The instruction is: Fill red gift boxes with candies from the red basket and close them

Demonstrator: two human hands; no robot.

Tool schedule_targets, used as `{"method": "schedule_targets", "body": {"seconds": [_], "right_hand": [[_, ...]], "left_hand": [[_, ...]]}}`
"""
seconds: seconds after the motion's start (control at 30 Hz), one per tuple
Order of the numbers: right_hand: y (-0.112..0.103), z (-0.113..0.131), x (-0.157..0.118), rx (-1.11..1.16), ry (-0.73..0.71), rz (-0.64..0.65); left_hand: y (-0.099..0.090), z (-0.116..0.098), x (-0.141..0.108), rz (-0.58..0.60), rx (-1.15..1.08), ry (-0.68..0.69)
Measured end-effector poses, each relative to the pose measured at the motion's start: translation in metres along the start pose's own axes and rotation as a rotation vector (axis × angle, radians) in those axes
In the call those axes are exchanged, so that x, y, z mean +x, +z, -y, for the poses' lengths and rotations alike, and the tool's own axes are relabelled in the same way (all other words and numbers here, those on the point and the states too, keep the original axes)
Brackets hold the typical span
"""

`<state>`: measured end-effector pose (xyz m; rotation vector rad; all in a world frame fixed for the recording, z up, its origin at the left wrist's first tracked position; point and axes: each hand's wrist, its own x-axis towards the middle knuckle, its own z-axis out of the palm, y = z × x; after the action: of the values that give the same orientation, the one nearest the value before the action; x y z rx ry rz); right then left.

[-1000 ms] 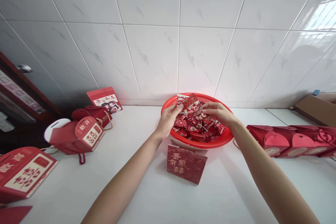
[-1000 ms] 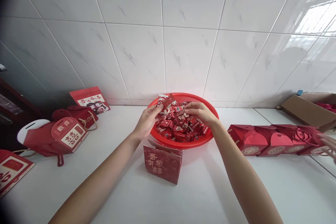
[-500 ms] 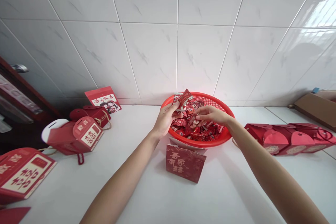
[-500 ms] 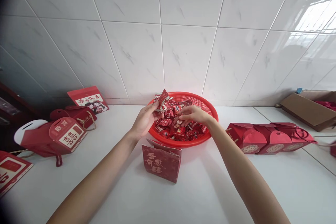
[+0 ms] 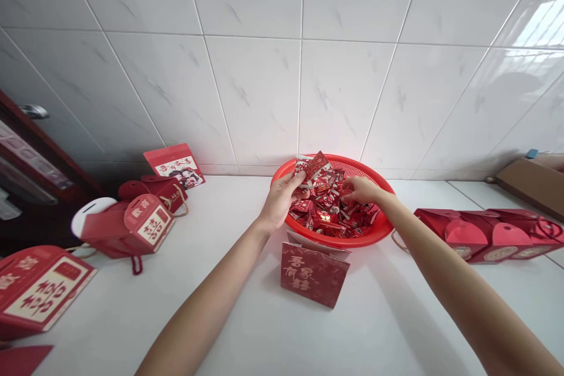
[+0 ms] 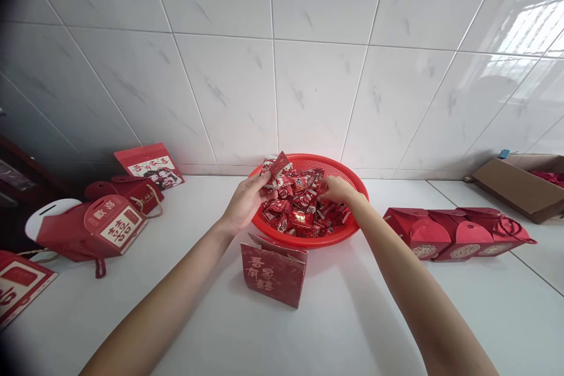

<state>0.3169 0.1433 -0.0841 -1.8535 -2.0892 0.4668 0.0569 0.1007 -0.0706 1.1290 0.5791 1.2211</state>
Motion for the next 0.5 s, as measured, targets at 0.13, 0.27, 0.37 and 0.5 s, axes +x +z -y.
{"method": "schedule_targets", "body": {"seconds": [0.13, 0.27, 0.37, 0.5], "right_hand": [[0.006, -0.002, -0.002, 0.044, -0.017, 0.025], [0.007, -0.002, -0.005, 0.193, -0.058, 0.012], [0.004, -0.001, -0.009, 0.342, -0.094, 0.014], [-0.002, 0.0, -0.015, 0.527, -0.129, -0.009]], "left_hand": [[0.0, 0.0, 0.0, 0.008, -0.02, -0.004], [0.0, -0.001, 0.001, 0.006, -0.053, -0.023], [-0.002, -0.002, 0.001, 0.012, -0.101, -0.044], [-0.005, -0.003, 0.003, -0.002, -0.159, -0.074]]}}
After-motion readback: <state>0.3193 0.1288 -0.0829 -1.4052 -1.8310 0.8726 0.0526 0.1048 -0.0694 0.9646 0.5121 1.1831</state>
